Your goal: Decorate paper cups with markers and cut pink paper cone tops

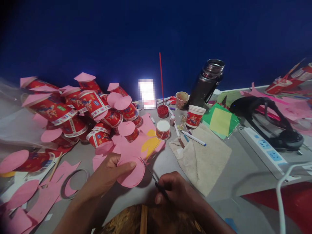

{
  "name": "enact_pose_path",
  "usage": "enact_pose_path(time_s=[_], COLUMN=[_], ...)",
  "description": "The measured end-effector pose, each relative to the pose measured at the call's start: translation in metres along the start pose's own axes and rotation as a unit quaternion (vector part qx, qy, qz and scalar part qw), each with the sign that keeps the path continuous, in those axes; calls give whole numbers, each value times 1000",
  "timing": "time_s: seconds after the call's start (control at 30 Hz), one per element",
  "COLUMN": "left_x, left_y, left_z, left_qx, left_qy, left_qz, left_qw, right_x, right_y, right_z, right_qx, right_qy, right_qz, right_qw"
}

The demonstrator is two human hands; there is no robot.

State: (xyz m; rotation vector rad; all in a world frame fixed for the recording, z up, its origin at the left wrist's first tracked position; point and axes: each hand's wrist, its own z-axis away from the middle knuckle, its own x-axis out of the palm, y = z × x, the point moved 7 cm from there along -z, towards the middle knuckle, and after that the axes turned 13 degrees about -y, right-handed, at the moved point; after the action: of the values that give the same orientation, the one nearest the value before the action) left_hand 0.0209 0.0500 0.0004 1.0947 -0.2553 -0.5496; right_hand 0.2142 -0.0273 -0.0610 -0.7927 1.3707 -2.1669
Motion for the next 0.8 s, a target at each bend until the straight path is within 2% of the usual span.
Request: enact_pose_path(time_s=[0.13,0.53,0.8], left_x=[3,-2,5], left_y=[8,-4,0], left_z=[0,-2,-3], left_qx=[1,15,13], left_qy=[-15,-22,-43], left_qz=[-80,-21,-25], left_qw=[997,999,999], right_x=[1,0,1], right_y=[-2,-1,-4], right_z=[1,1,-1], right_qx=[0,0,-9], right_qy=[-3,6,2], right_qz=[-5,5,6], right_qw=[1000,1000,1000])
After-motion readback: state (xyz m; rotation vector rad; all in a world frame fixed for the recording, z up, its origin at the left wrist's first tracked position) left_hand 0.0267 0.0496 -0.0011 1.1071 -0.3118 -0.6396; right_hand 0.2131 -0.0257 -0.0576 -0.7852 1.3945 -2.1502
